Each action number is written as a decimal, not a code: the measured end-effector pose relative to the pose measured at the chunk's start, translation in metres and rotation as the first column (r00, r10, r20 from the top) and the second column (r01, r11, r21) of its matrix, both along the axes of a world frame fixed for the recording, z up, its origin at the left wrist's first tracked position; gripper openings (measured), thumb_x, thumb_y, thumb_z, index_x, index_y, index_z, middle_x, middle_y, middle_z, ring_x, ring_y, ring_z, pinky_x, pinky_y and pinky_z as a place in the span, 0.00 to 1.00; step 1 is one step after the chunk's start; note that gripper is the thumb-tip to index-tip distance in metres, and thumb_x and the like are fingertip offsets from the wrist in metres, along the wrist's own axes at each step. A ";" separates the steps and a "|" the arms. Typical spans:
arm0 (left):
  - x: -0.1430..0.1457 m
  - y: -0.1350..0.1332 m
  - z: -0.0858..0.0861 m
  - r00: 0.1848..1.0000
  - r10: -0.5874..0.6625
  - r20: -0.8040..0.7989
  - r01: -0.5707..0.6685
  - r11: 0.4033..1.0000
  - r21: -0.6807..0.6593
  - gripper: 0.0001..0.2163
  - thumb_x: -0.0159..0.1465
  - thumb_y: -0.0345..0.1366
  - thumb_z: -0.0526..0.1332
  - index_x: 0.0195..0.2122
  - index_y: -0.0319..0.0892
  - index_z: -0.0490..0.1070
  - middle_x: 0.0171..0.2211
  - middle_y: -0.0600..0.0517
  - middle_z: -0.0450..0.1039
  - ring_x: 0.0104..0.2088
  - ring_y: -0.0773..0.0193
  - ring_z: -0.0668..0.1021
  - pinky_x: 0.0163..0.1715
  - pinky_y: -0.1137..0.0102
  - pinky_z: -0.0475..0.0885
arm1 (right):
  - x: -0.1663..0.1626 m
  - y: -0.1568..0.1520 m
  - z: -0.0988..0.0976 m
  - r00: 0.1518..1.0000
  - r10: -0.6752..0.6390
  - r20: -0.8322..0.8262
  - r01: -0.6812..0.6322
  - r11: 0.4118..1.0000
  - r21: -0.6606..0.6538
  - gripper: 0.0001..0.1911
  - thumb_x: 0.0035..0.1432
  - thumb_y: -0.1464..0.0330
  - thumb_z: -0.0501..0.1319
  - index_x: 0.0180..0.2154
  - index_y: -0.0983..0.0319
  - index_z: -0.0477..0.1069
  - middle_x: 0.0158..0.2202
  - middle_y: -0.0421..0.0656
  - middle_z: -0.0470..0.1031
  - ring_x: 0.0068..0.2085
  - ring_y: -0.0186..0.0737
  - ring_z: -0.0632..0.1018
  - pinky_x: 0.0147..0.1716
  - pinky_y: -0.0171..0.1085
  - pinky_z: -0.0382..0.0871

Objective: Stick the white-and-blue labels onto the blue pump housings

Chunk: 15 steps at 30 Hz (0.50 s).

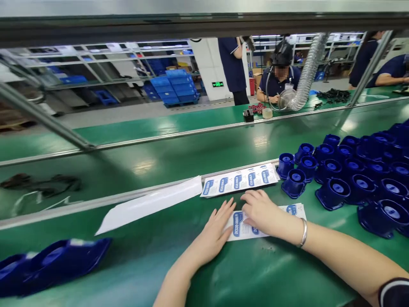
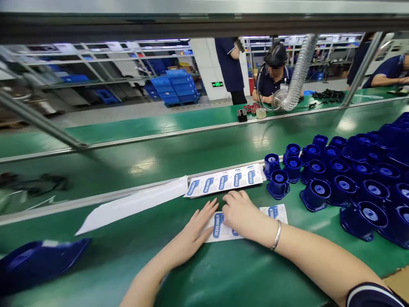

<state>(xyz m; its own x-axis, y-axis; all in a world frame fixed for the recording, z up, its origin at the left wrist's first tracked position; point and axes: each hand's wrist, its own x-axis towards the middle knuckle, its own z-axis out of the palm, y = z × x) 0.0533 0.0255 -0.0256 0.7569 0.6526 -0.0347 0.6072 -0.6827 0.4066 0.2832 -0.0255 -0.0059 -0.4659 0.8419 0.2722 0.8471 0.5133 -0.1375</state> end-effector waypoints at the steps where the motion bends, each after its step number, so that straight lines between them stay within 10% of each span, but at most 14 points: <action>1: -0.004 -0.001 -0.003 0.999 -0.024 -0.026 0.024 0.999 -0.023 0.27 0.74 0.43 0.47 0.73 0.54 0.42 0.74 0.50 0.45 0.72 0.54 0.50 0.69 0.49 0.50 | -0.001 0.000 0.001 1.000 0.018 0.010 -0.018 1.000 0.019 0.09 0.65 0.67 0.65 0.42 0.67 0.75 0.54 0.53 0.71 0.58 0.54 0.68 0.57 0.51 0.65; 7: -0.013 0.003 -0.011 0.982 -0.138 -0.132 0.151 0.984 0.096 0.49 0.61 0.60 0.62 0.73 0.53 0.31 0.73 0.44 0.41 0.71 0.42 0.51 0.66 0.41 0.53 | 0.000 0.004 0.009 0.998 0.060 -0.019 -0.059 0.997 0.046 0.04 0.66 0.74 0.61 0.39 0.68 0.74 0.51 0.52 0.73 0.54 0.51 0.70 0.53 0.49 0.66; 15: -0.015 0.017 -0.058 0.983 -0.087 -0.159 0.131 0.948 0.292 0.38 0.62 0.59 0.60 0.71 0.55 0.52 0.70 0.45 0.55 0.69 0.38 0.59 0.64 0.38 0.56 | 0.012 0.003 0.059 0.870 0.302 -0.390 -0.362 0.928 -0.087 0.06 0.66 0.68 0.64 0.36 0.65 0.73 0.51 0.50 0.75 0.53 0.42 0.75 0.54 0.40 0.69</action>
